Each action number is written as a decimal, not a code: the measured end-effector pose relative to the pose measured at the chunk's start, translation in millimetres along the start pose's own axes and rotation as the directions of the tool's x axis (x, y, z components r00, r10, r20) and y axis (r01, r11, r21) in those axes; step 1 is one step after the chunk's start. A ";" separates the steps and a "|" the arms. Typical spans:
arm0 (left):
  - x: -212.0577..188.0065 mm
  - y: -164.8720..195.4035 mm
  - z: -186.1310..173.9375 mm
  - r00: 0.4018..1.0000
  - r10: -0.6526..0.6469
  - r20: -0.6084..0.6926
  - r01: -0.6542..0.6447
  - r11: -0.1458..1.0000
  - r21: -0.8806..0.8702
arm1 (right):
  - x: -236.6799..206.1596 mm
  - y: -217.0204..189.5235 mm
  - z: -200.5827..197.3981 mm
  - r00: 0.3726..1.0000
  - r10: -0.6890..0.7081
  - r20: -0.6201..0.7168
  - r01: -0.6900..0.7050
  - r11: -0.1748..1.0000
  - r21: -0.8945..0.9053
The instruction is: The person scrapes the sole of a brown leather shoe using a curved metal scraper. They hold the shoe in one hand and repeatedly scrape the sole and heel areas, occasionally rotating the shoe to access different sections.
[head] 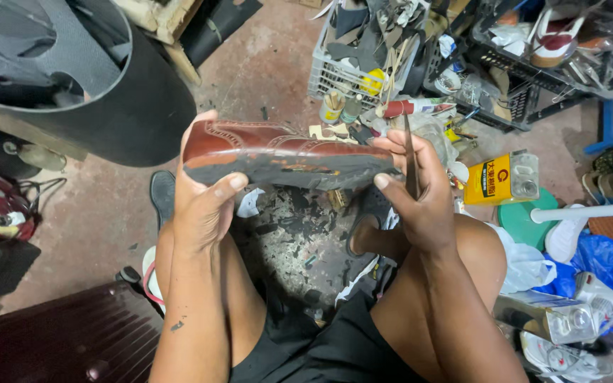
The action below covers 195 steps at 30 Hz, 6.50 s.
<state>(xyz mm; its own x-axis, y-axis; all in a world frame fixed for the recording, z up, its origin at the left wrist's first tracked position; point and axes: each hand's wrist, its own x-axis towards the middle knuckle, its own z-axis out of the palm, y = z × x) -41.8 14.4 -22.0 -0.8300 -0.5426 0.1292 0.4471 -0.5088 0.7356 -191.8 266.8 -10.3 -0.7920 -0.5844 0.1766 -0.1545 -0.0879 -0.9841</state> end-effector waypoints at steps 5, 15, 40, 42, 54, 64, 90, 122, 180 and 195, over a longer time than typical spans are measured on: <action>-6.6 1.5 6.0 0.994 0.092 0.059 -0.093 0.996 0.006 | 1.0 -13.2 -6.3 0.987 0.143 -0.076 -0.119 0.956 0.267; -6.7 -9.1 3.4 0.993 0.059 0.102 -0.072 0.989 0.131 | -0.2 -23.2 -16.6 0.988 0.074 -0.134 -0.031 0.953 0.301; 4.9 -65.1 3.0 0.959 -0.206 -0.194 0.101 0.891 -0.443 | 2.8 11.0 -6.4 0.901 0.434 0.000 -0.381 0.791 0.478; 7.0 -68.7 1.6 0.948 -0.221 -0.228 0.096 0.884 -0.458 | 4.4 15.7 -3.3 0.892 0.451 0.008 -0.394 0.769 0.503; 9.0 -81.8 -1.8 0.933 -0.126 -0.336 0.067 0.981 -0.181 | 2.7 37.9 3.9 0.858 0.505 0.093 -0.459 0.675 0.577; -12.6 -40.8 25.5 0.996 0.050 0.071 -0.081 0.824 0.561 | 3.7 38.5 -3.5 0.865 0.437 0.249 -0.490 0.621 0.612; -24.6 -19.7 12.7 0.893 -0.377 0.245 0.103 0.702 0.705 | -7.3 55.9 18.4 0.809 0.512 0.290 -0.581 0.619 0.528; -18.6 -10.2 22.0 0.926 -0.255 0.278 0.028 0.782 0.622 | -10.7 63.3 43.0 0.782 0.479 0.399 -0.616 0.495 0.612; -117.3 22.8 -38.7 0.983 0.040 0.178 -0.182 0.246 0.952 | -50.0 14.6 107.3 0.739 -0.196 0.645 0.611 0.598 -0.519; -127.4 18.6 -39.8 0.979 0.036 0.201 -0.202 0.062 0.977 | -43.7 30.0 121.2 0.765 -0.094 0.637 0.557 0.593 -0.581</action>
<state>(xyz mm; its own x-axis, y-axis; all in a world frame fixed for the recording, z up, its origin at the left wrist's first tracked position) 85.6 47.5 -51.3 -0.8634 -0.4154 0.2862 -0.1303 0.7318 0.6690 -90.3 191.9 -50.0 -0.2150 -0.9528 0.2142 -0.8761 0.0912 -0.4734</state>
